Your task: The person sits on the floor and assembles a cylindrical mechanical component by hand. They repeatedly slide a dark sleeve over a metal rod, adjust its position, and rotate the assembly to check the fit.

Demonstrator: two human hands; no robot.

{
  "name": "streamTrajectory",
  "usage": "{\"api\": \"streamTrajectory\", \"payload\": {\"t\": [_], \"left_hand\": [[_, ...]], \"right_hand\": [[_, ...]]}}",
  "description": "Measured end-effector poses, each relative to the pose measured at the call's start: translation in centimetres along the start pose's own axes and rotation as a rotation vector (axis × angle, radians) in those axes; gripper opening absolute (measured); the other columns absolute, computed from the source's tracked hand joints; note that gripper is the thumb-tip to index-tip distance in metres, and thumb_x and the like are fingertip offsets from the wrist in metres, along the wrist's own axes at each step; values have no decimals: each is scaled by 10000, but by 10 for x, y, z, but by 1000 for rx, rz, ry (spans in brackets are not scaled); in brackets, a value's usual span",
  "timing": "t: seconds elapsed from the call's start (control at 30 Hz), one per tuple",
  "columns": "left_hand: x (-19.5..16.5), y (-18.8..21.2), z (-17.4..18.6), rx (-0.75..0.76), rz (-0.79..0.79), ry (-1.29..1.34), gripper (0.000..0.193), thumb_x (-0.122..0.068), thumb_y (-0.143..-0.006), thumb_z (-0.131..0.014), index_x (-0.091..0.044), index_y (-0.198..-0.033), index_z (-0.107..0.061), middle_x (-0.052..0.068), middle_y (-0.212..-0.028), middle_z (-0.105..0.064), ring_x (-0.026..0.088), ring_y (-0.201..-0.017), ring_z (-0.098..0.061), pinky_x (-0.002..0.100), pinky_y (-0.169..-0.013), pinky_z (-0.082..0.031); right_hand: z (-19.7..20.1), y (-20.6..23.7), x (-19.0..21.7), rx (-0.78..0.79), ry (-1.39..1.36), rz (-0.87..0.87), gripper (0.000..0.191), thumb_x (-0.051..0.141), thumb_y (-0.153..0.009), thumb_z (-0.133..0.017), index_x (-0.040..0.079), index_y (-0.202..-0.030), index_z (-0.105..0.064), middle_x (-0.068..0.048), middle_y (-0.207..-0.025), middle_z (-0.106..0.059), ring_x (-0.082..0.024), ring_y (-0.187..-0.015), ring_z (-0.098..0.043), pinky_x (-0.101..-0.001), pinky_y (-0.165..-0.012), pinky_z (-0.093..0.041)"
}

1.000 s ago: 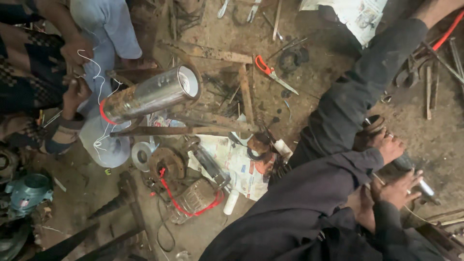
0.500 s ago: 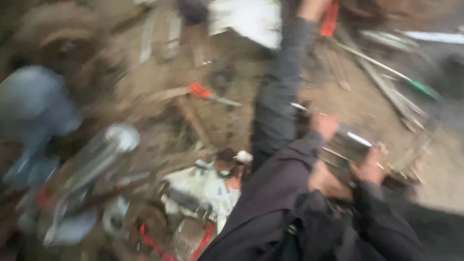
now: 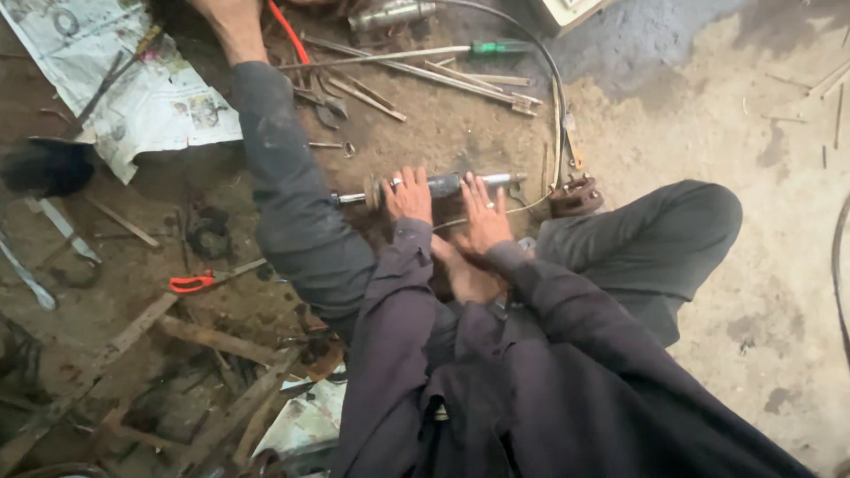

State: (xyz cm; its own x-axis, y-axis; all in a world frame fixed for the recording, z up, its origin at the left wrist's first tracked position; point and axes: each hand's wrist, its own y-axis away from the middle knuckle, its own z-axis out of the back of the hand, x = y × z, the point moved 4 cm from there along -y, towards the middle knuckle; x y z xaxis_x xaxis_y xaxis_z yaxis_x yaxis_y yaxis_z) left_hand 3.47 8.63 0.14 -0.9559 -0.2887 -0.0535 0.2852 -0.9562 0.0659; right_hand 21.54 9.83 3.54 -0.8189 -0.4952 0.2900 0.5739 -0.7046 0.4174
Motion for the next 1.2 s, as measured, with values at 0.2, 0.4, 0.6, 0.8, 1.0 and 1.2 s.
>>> {"api": "streamTrajectory", "payload": {"t": [0.2, 0.4, 0.6, 0.8, 1.0, 1.2], "left_hand": [[7, 8, 4, 120, -83, 67, 448, -265, -768, -626, -147, -1199, -663, 92, -1064, -644, 308, -1122, -601, 580, -1131, -307], [9, 5, 4, 107, -97, 36, 380, -224, -878, -619, -151, -1249, -662, 83, -1093, -645, 289, -1112, -617, 559, -1176, -331], [2, 5, -5, -4, -49, 42, 326, -183, -943, -631, -169, -1267, -666, 73, -1104, -645, 278, -1120, -623, 551, -1183, -343], [14, 13, -6, 109, -161, 160, 555, -253, -715, -830, -123, -1235, -685, 114, -1048, -651, 328, -1098, -622, 585, -1216, -265], [11, 8, -6, 99, -178, 177, 616, -259, -645, -872, -96, -1209, -688, 131, -1056, -665, 340, -1087, -633, 606, -1191, -257], [11, 10, -8, 138, -151, 170, 594, -264, -678, -877, -105, -1214, -676, 115, -1069, -658, 328, -1106, -627, 619, -1206, -258]], "right_hand": [[-11, -3, -4, -57, -51, -139, 1144, 371, -674, -793, 53, -1606, -211, -146, -1707, -184, -297, -1606, -143, -654, -1234, -100], [-13, -1, -3, -103, -98, -205, 1178, 358, -650, -803, 38, -1613, -203, -155, -1703, -179, -307, -1580, -143, -684, -1192, -77], [-14, 4, 2, -22, -121, -70, 1167, 387, -673, -805, 36, -1610, -204, -177, -1694, -190, -315, -1582, -139, -663, -1224, -75], [-14, 5, 3, -44, -101, -107, 1255, 421, -638, -821, -19, -1598, -143, -220, -1679, -139, -348, -1577, -105, -660, -1242, -63], [-18, -2, -7, 33, -51, -182, 1241, 434, -657, -816, 70, -1635, -144, -117, -1727, -115, -270, -1599, -99, -720, -1185, -58], [-28, -5, -8, 30, -93, -76, 1181, 467, -655, -806, 80, -1600, -213, -136, -1701, -146, -296, -1587, -106, -707, -1208, -91]]}}
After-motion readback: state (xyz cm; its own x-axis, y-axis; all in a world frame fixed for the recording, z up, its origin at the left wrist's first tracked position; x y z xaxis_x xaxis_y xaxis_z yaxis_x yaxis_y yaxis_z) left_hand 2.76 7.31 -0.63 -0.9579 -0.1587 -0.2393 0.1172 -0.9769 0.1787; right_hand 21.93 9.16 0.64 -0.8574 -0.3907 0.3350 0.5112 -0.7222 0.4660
